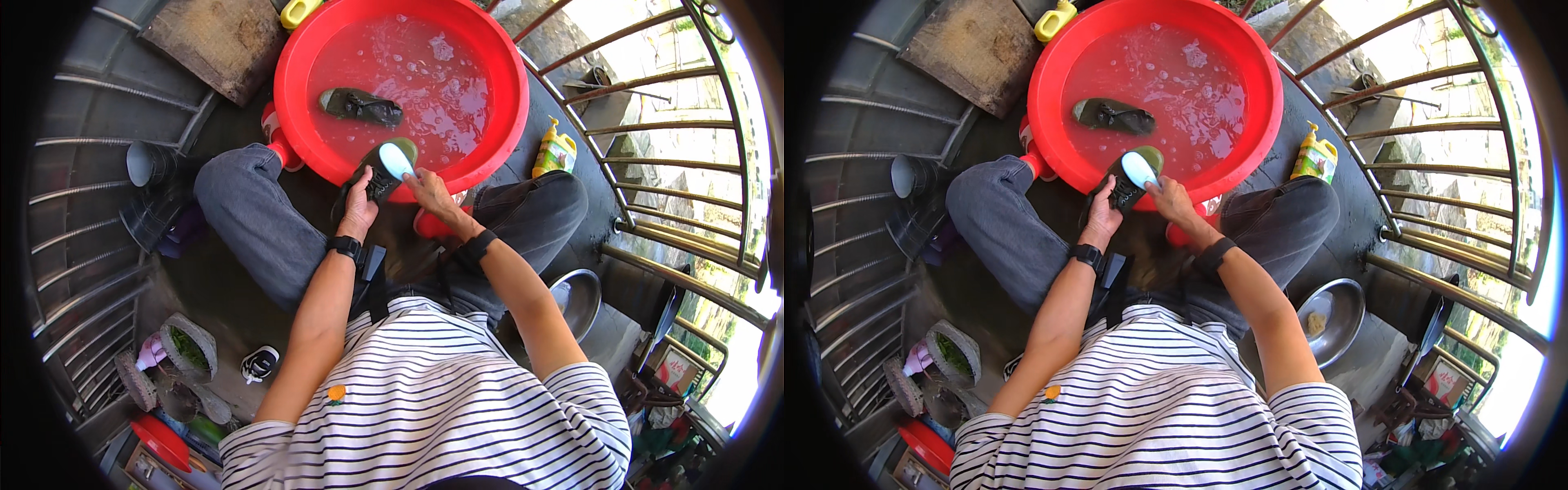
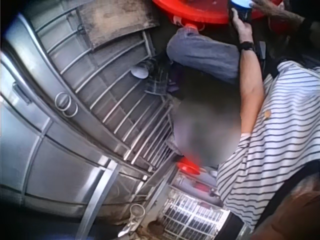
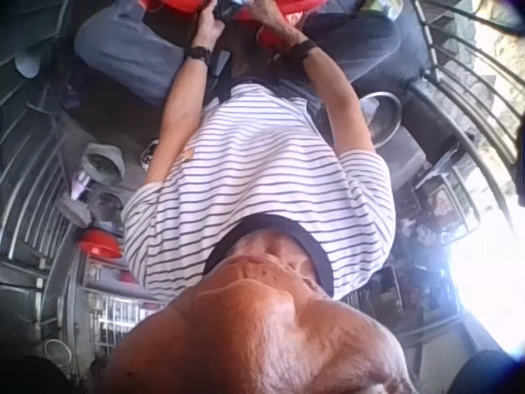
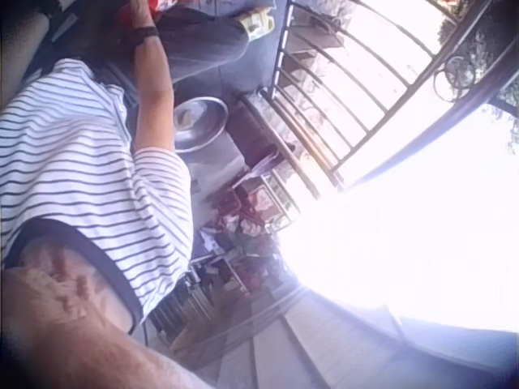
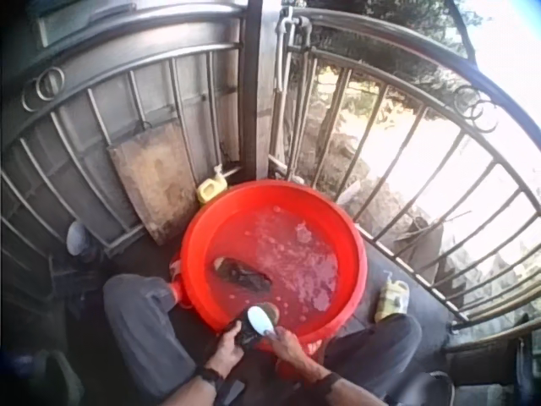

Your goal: The person scrubs a green shoe with a brush in a red basin of soapy water. They rotate the shoe to clean the sole, sides, and upper, then rinse it in the basin.

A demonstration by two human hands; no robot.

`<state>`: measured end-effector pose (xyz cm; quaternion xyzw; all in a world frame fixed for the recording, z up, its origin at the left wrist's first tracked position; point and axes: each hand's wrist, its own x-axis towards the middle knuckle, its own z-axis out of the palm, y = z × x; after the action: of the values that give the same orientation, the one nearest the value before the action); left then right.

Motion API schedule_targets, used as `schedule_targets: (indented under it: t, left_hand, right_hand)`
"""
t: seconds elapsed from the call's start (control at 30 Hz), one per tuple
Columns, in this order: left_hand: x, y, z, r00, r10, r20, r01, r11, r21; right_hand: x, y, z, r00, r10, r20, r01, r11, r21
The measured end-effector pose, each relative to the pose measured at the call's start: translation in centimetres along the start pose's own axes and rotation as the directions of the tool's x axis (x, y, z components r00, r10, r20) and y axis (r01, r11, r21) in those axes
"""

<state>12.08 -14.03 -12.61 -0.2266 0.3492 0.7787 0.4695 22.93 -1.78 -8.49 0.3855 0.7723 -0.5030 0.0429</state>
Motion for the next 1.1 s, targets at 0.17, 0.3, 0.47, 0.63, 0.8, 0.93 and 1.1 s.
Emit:
schedule_targets:
  t: [0.17, 0.3, 0.47, 0.63, 0.8, 0.93, 1.1]
  left_hand:
    - [0.9, 0.1, -1.8, 0.997, -0.035, 0.069, 0.04, 0.997, -0.07]
    - [2.7, -0.5, -2.9, 0.958, 0.111, -0.266, -0.088, 0.991, 0.098]
    - [3.9, -1.0, -3.0, 0.96, 0.126, -0.25, -0.118, 0.992, 0.046]
    - [2.0, -1.2, -1.4, 0.953, 0.236, -0.189, -0.189, 0.953, 0.237]
    - [0.4, -0.2, 0.1, 0.965, 0.224, -0.14, -0.193, 0.96, 0.203]
    - [0.6, -0.5, -0.5, 0.973, 0.209, -0.096, -0.166, 0.928, 0.333]
    - [1.7, -1.4, -2.1, 0.951, 0.266, -0.16, -0.186, 0.9, 0.393]
  right_hand:
    - [-3.7, -2.1, 1.9, 0.973, -0.178, 0.149, 0.196, 0.973, -0.121]
    - [-2.8, -2.0, 1.0, 0.966, -0.257, -0.01, 0.221, 0.852, -0.474]
    - [-0.8, -1.5, 0.1, 0.972, -0.233, -0.017, 0.203, 0.877, -0.436]
    - [1.2, 0.9, -3.1, 0.971, -0.024, -0.239, -0.067, 0.929, -0.364]
    - [2.9, 2.7, -6.6, 0.933, 0.022, -0.358, -0.11, 0.968, -0.227]
    - [0.4, 0.5, -3.2, 0.969, -0.101, -0.226, 0.066, 0.985, -0.156]
    - [-1.7, -1.9, 0.0, 0.974, -0.079, 0.21, 0.128, 0.966, -0.226]
